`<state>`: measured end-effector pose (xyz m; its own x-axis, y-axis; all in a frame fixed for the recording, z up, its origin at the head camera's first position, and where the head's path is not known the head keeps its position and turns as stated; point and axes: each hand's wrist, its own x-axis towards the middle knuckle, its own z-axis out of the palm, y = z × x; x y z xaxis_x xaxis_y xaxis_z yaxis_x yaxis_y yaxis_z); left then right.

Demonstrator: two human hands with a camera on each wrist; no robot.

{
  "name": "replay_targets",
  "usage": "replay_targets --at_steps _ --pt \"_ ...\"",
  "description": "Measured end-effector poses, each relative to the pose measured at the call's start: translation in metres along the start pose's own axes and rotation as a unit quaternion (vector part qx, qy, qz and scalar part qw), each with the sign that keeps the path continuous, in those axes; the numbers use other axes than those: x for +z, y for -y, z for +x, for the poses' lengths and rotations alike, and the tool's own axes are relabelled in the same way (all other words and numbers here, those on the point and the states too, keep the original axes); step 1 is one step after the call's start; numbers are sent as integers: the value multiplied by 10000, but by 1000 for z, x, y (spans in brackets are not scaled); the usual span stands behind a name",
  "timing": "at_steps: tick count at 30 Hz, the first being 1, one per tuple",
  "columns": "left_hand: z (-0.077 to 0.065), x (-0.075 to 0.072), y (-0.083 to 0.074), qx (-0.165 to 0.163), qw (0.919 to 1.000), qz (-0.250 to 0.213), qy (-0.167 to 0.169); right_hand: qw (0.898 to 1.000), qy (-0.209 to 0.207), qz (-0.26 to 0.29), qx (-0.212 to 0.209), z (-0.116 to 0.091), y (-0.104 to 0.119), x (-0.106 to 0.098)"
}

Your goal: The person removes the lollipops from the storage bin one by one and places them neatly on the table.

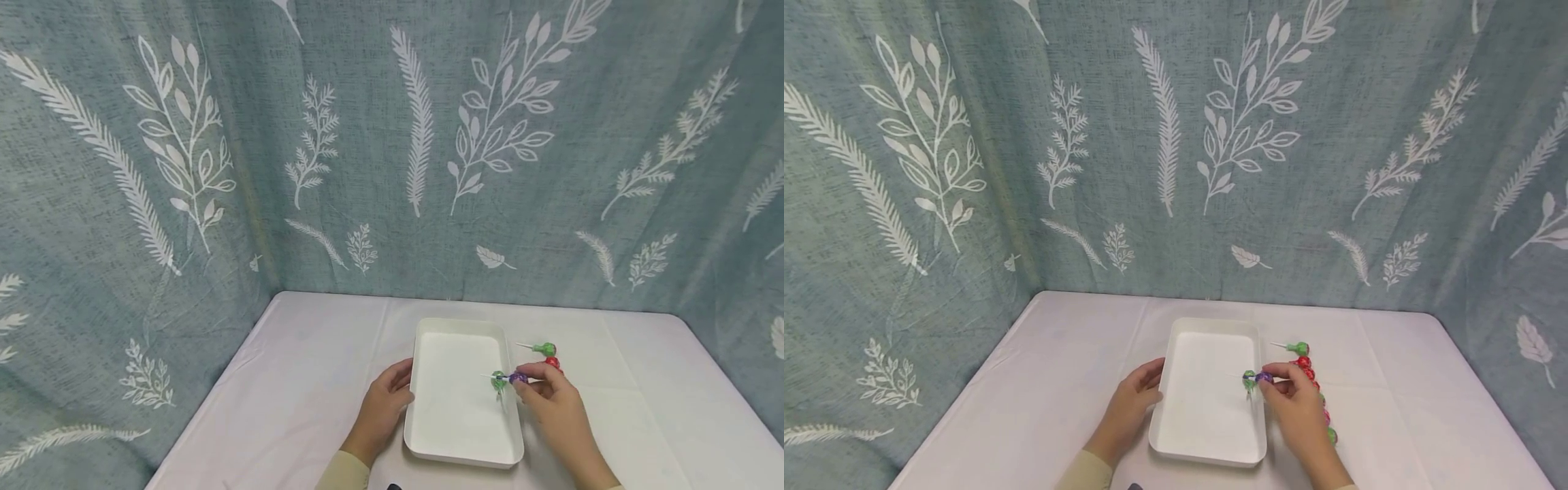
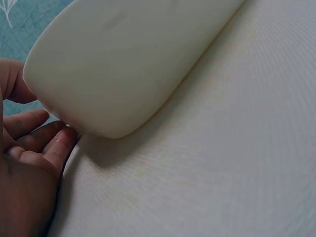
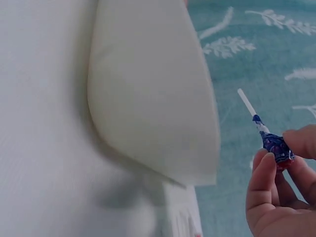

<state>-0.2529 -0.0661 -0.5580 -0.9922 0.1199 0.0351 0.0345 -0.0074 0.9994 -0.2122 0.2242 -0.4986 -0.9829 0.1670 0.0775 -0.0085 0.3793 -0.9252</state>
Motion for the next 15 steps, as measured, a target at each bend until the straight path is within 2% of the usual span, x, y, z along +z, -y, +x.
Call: replay_targets --at_steps 4,10,15 --pt "1 0 1 -45 9999 91 -35 9998 -94 29 164 -7 -1 -13" --pt "2 0 1 -89 9999 141 -9 9985 -226 -308 399 -14 -9 -27" --pt "2 0 2 -53 9999 148 -10 9963 -200 -362 749 -19 -17 -39"
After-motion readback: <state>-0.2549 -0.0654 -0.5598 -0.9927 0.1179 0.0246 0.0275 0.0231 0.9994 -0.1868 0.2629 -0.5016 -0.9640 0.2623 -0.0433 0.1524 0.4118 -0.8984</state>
